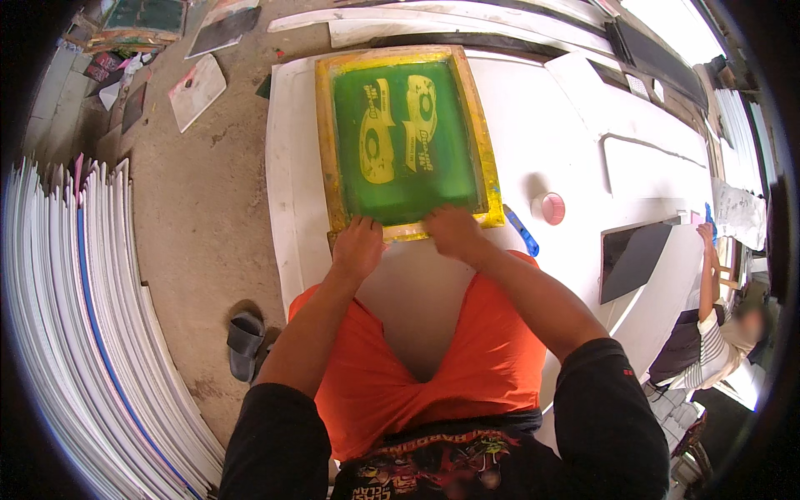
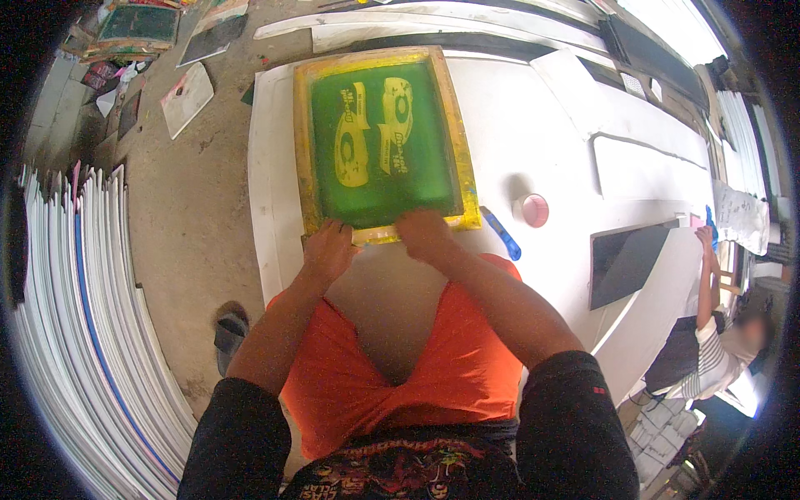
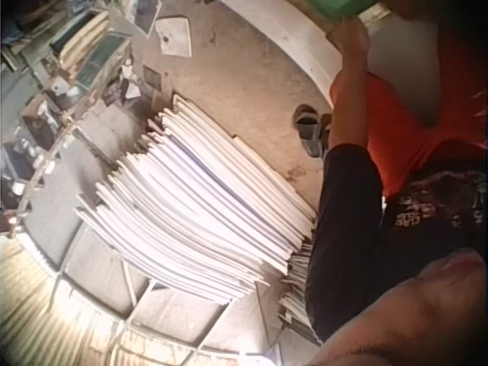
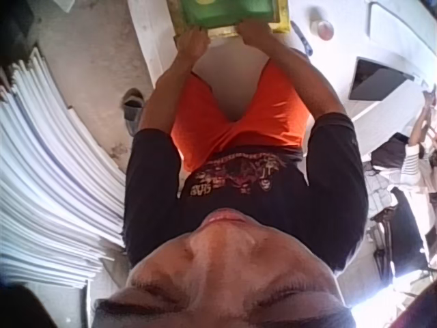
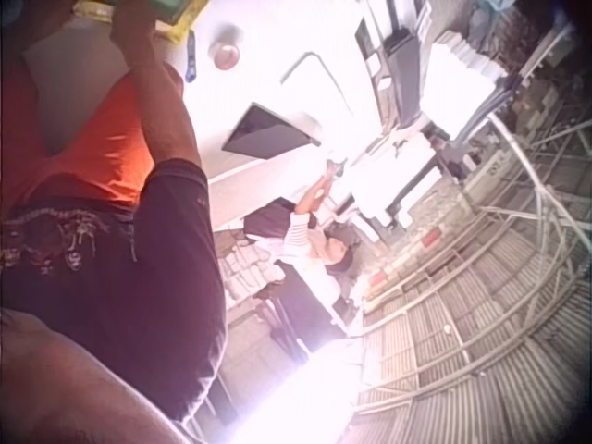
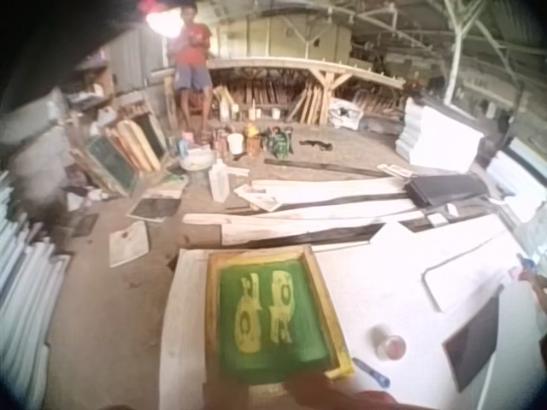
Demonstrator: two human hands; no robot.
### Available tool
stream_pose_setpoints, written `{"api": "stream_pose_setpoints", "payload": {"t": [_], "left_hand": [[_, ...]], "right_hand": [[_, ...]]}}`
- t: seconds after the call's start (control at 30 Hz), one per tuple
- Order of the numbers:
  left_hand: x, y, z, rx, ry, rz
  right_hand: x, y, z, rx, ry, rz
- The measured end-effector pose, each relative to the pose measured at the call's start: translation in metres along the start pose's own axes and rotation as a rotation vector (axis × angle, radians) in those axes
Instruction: The person sits on the floor and applies masking tape to the edges of a green screen printing frame. They repeatedly tear pieces of tape and smooth them onto the frame's border to secure the mesh. The person then lifts the frame and moves it to a nearby shelf.
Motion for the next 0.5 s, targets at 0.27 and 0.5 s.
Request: {"api": "stream_pose_setpoints", "payload": {"t": [0.27,0.5], "left_hand": [[-0.003,0.003,-0.005,0.040,0.048,0.011],[0.014,-0.021,-0.029,-0.081,0.165,0.006]], "right_hand": [[-0.035,-0.002,-0.069,-0.226,-0.025,0.160],[-0.037,-0.009,-0.055,-0.300,-0.003,0.186]]}}
Point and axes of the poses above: each hand's wrist, its own x-axis away from the middle knuckle, its own y-axis out of the palm, z = x × y, the point moved 7 cm from there along -x, towards the middle knuckle, and after that the axes turned 2 degrees about x, right-handed, at the moved point
